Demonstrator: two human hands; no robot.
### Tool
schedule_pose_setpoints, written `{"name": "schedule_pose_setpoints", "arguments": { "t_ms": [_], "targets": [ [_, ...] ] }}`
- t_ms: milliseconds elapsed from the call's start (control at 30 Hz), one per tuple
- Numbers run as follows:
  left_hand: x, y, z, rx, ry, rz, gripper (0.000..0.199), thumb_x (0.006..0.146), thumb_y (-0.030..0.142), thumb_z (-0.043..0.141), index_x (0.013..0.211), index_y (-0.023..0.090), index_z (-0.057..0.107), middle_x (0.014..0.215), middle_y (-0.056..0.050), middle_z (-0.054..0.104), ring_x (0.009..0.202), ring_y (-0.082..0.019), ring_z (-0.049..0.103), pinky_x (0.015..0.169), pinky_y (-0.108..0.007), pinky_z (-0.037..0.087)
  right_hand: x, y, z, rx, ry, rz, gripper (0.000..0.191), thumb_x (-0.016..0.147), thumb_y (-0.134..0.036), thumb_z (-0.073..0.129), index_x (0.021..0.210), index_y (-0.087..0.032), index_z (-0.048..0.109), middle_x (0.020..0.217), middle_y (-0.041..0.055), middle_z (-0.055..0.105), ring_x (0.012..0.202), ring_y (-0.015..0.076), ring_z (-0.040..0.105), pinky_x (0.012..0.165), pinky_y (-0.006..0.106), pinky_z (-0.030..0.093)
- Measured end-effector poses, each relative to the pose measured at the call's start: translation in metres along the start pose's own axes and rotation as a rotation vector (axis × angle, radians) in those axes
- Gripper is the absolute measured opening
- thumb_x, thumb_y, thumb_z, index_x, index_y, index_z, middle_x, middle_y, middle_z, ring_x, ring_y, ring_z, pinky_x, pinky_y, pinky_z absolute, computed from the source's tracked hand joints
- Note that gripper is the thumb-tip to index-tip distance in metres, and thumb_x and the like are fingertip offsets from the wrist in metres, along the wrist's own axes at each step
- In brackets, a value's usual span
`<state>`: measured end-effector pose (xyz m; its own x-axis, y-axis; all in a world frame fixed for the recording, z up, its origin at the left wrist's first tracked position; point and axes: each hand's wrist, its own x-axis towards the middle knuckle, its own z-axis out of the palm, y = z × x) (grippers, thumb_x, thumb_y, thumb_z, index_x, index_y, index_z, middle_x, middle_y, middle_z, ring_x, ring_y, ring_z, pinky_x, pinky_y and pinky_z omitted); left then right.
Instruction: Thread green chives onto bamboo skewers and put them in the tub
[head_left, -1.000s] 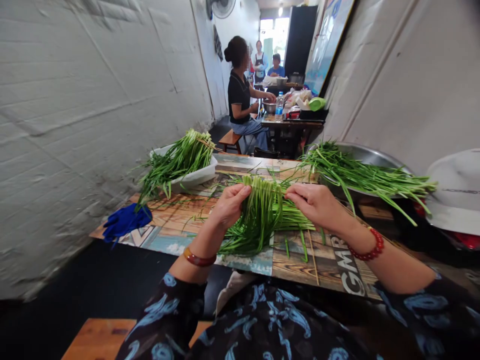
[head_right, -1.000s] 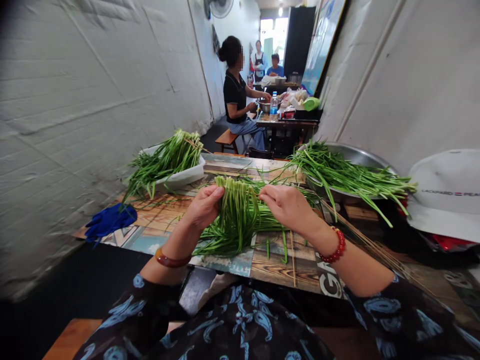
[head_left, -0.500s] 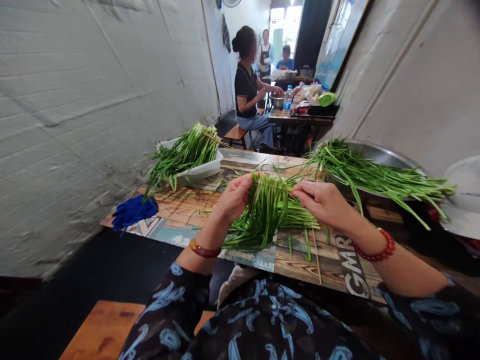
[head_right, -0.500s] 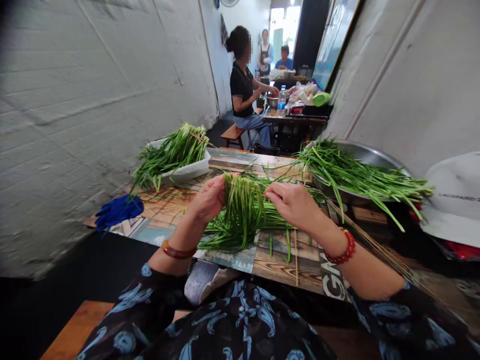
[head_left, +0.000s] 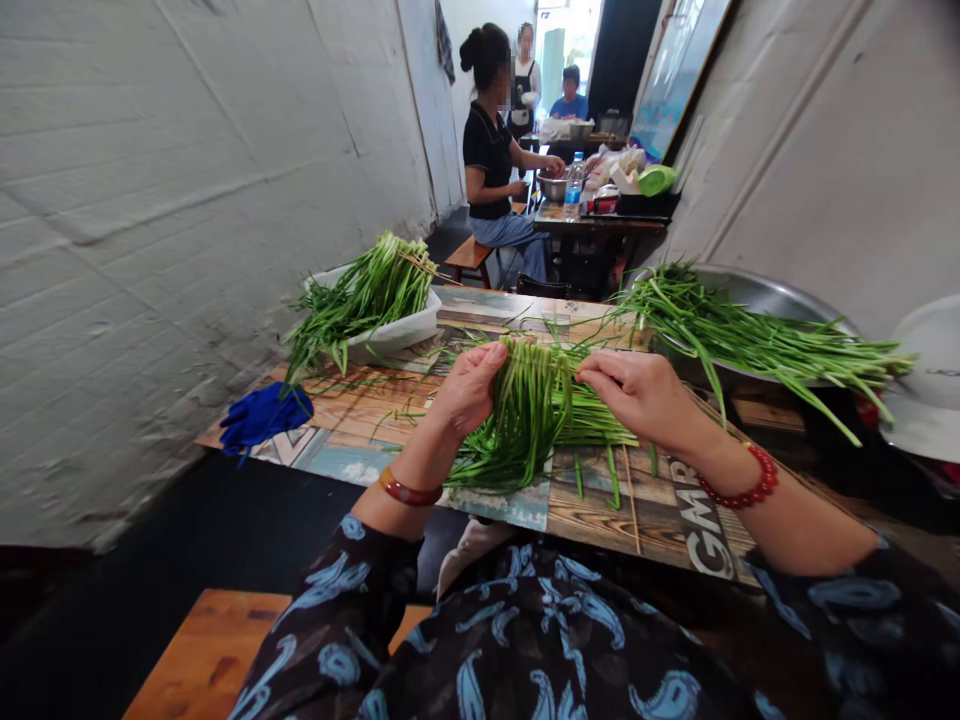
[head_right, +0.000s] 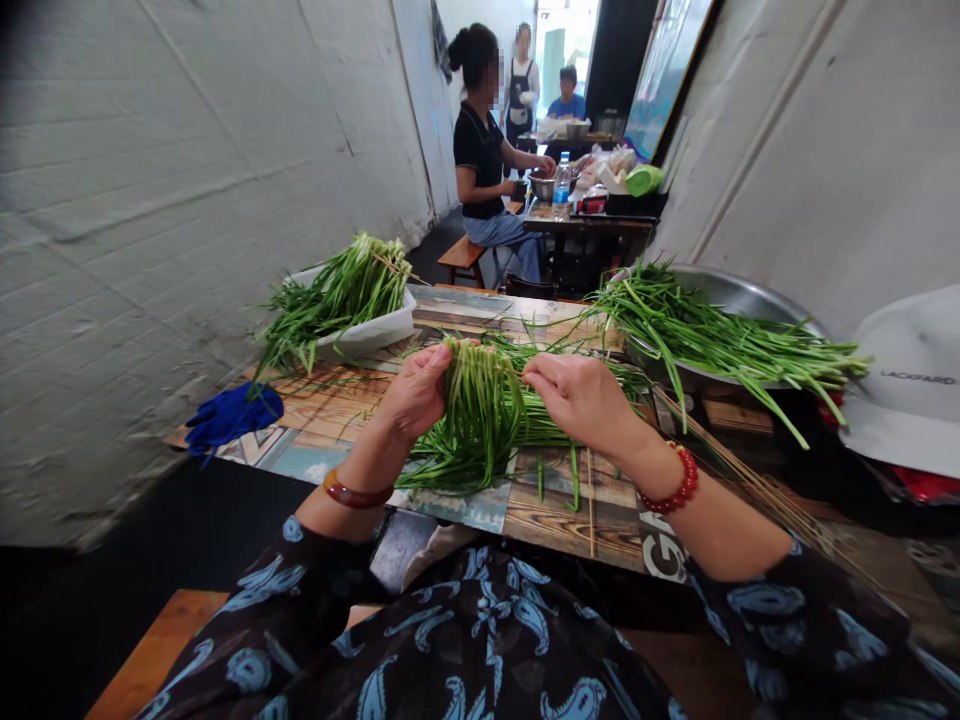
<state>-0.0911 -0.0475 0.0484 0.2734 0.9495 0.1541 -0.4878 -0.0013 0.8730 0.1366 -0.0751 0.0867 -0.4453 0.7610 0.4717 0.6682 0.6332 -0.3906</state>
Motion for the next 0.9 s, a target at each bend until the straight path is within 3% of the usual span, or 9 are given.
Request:
{"name": "schedule_pose_setpoints", "arguments": {
  "t_ms": [200, 433, 600, 700, 900],
  "targets": [
    [0.001, 0.005, 0.003, 0.028, -0.013, 0.032, 0.046, 0.071, 0.052, 0.081, 0.096, 0.014, 0.076, 0.093, -0.009, 0.078, 0.094, -0.024, 0.073, 0.082, -0.033, 0.058, 0.008, 0.001, -0.006, 0.059, 0.003, 0.007, 0.024, 0.093, -0.027, 0.051, 0.079, -0.016, 0.068, 0.071, 0.0046, 0.069, 0.066, 0.0170, 0.061, 0.065, 0.028, 0.040],
    [0.004, 0.031, 0.009, 0.165, -0.204, -0.056, 0.042, 0.067, 0.038, 0.086, 0.099, 0.013, 0.075, 0.093, -0.011, 0.078, 0.085, -0.027, 0.074, 0.081, -0.039, 0.060, 0.034, -0.014, -0.031, 0.064, 0.098, -0.028, 0.024, 0.092, -0.028, 0.054, 0.078, -0.017, 0.070, 0.064, 0.0008, 0.065, 0.060, 0.0142, 0.057, 0.063, 0.027, 0.038],
    [0.008, 0.046, 0.006, 0.235, -0.168, -0.017, 0.035, 0.069, 0.037, 0.085, 0.094, 0.013, 0.076, 0.086, -0.008, 0.077, 0.077, -0.024, 0.074, 0.077, -0.038, 0.061, 0.042, -0.017, -0.031, 0.099, 0.084, -0.018, 0.024, 0.093, -0.028, 0.054, 0.078, -0.017, 0.070, 0.063, -0.0002, 0.065, 0.058, 0.0136, 0.057, 0.060, 0.026, 0.038],
    [0.006, 0.051, 0.001, 0.266, -0.147, -0.015, 0.035, 0.069, 0.036, 0.085, 0.094, 0.013, 0.075, 0.086, -0.009, 0.077, 0.076, -0.021, 0.073, 0.074, -0.034, 0.060, 0.045, -0.013, -0.030, 0.009, 0.070, -0.069, 0.023, 0.093, -0.029, 0.055, 0.081, -0.017, 0.072, 0.070, 0.0022, 0.069, 0.063, 0.0158, 0.061, 0.064, 0.027, 0.039],
    [0.004, 0.067, -0.010, 0.277, -0.001, 0.110, 0.036, 0.065, 0.030, 0.087, 0.093, 0.013, 0.074, 0.084, -0.005, 0.076, 0.072, -0.016, 0.069, 0.070, -0.029, 0.055, 0.053, -0.015, -0.034, -0.039, 0.073, -0.167, 0.022, 0.094, -0.026, 0.053, 0.091, -0.018, 0.073, 0.081, 0.0045, 0.074, 0.071, 0.0176, 0.066, 0.067, 0.028, 0.043]
  ]
}}
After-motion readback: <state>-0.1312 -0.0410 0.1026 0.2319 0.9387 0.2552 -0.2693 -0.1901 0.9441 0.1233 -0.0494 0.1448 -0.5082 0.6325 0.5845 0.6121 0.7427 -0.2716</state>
